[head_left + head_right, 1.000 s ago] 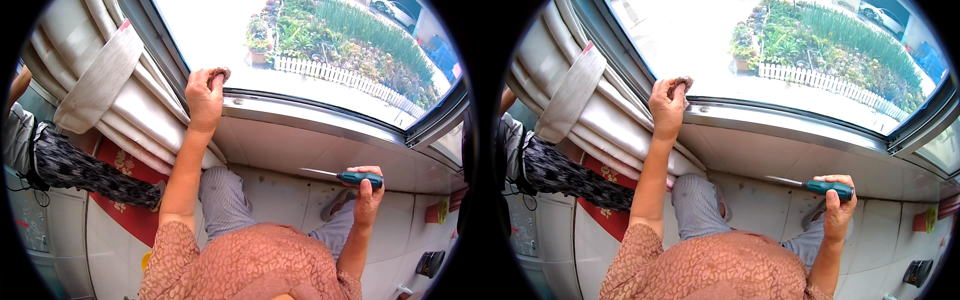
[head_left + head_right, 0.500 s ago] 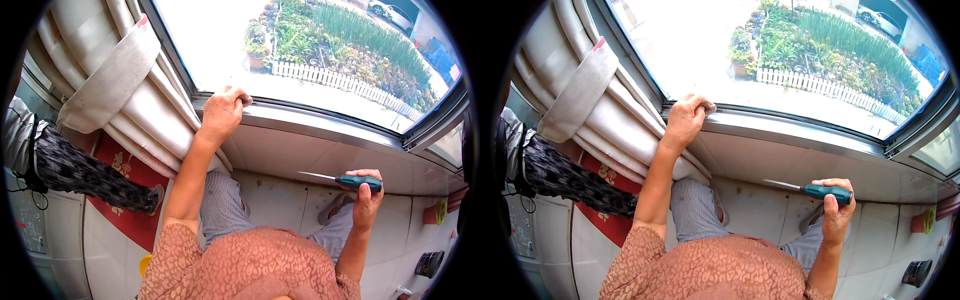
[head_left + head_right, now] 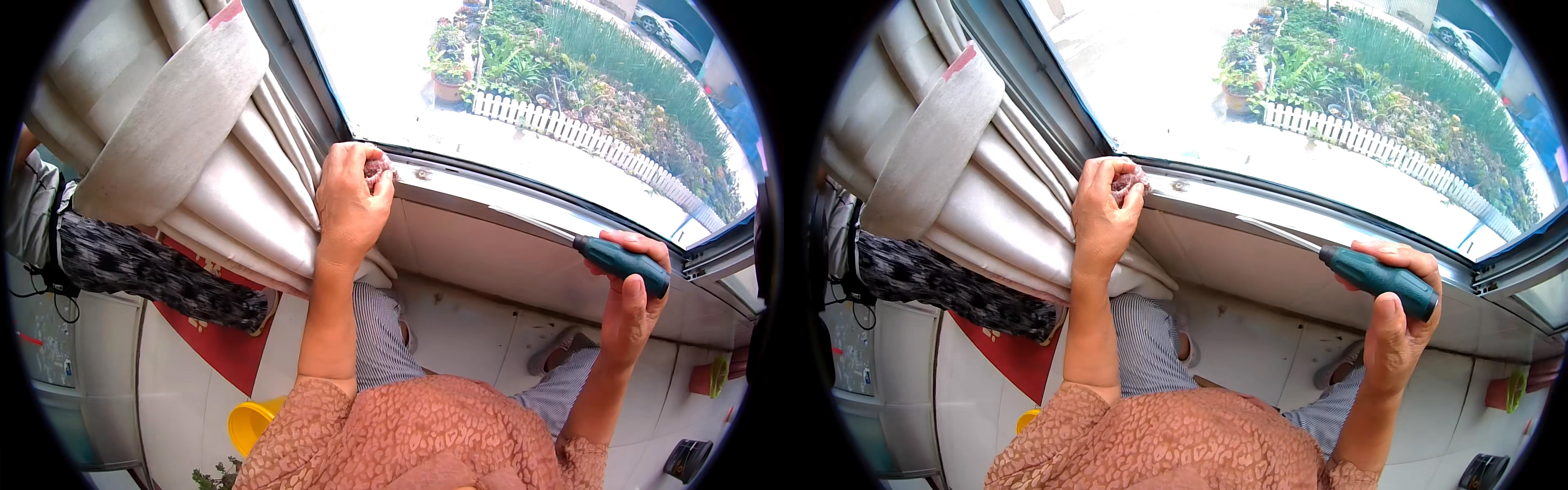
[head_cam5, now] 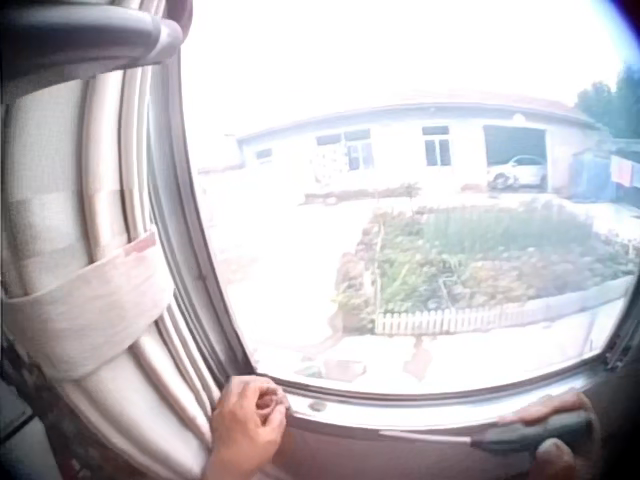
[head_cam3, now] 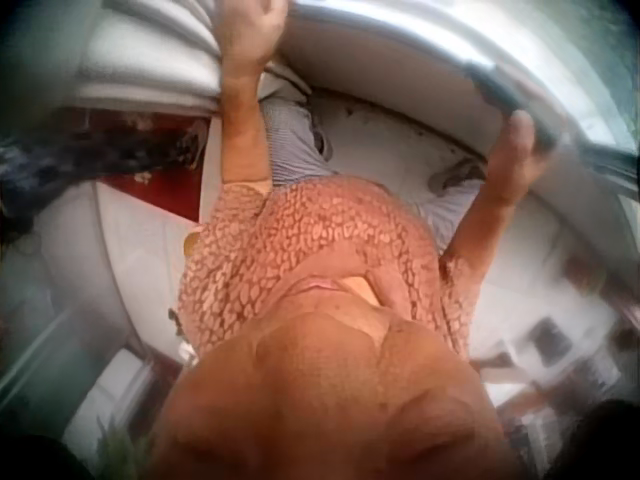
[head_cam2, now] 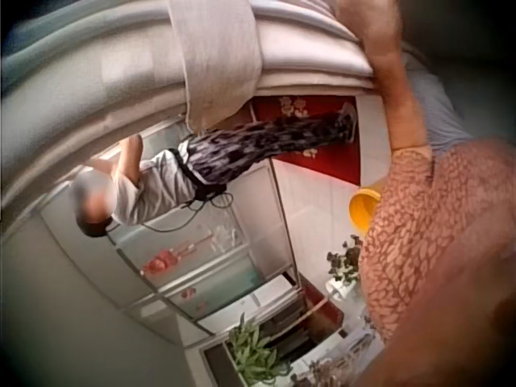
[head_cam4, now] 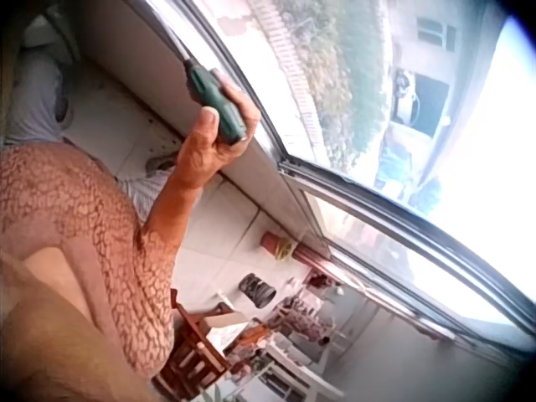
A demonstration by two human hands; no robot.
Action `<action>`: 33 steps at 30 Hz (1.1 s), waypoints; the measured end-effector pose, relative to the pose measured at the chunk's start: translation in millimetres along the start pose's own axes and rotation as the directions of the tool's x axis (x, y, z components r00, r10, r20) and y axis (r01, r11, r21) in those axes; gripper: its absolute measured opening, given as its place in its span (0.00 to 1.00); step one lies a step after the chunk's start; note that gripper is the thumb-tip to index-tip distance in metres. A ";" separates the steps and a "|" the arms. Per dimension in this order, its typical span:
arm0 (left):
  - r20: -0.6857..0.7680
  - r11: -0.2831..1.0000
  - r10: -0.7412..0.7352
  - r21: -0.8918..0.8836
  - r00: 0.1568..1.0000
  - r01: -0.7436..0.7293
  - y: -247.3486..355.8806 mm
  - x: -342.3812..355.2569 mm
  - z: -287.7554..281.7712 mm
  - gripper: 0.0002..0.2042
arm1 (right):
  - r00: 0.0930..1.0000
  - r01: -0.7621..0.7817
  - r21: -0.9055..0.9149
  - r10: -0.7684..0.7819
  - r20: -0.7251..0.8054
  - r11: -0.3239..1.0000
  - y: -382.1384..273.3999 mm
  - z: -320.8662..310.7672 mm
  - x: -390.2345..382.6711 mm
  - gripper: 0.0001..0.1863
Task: The person cleans and adjusts the track of a sliding window frame using a screwdriver and a cloth.
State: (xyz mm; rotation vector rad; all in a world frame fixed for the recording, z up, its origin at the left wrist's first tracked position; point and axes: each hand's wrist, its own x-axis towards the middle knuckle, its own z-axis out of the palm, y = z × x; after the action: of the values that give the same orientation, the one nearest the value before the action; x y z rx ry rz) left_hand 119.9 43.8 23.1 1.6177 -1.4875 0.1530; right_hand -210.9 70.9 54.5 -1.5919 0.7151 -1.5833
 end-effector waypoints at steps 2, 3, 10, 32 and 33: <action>-0.053 0.999 -0.011 0.043 0.999 0.013 -11.2 -5.0 -0.7 0.15 | 0.999 -0.025 0.041 0.023 0.045 0.999 3.6 13.0 11.1 0.23; -0.069 0.997 -0.050 0.062 0.996 0.054 -9.4 -6.2 -2.9 0.16 | 0.998 -0.028 0.078 0.023 0.062 0.997 6.9 19.8 16.5 0.21; 0.027 0.985 0.056 0.164 0.998 -0.060 -20.0 -9.7 -3.9 0.16 | 0.991 -0.041 0.173 0.018 0.136 0.984 26.0 73.9 43.4 0.15; -0.098 0.919 -0.016 -0.394 0.995 -0.024 -49.2 -28.8 4.5 0.15 | 0.951 -0.146 0.048 0.126 0.282 0.988 57.1 136.6 74.6 0.15; -0.135 0.921 0.002 -0.385 0.991 -0.054 -51.6 -28.6 4.9 0.15 | 0.946 -0.164 0.057 0.141 0.290 0.985 61.5 140.3 73.6 0.15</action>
State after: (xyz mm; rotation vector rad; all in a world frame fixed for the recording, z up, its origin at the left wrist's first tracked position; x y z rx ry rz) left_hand 153.6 54.6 -24.3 1.2427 -1.3405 -0.0205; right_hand -59.1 -5.4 53.9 -1.6209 0.5939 -1.2230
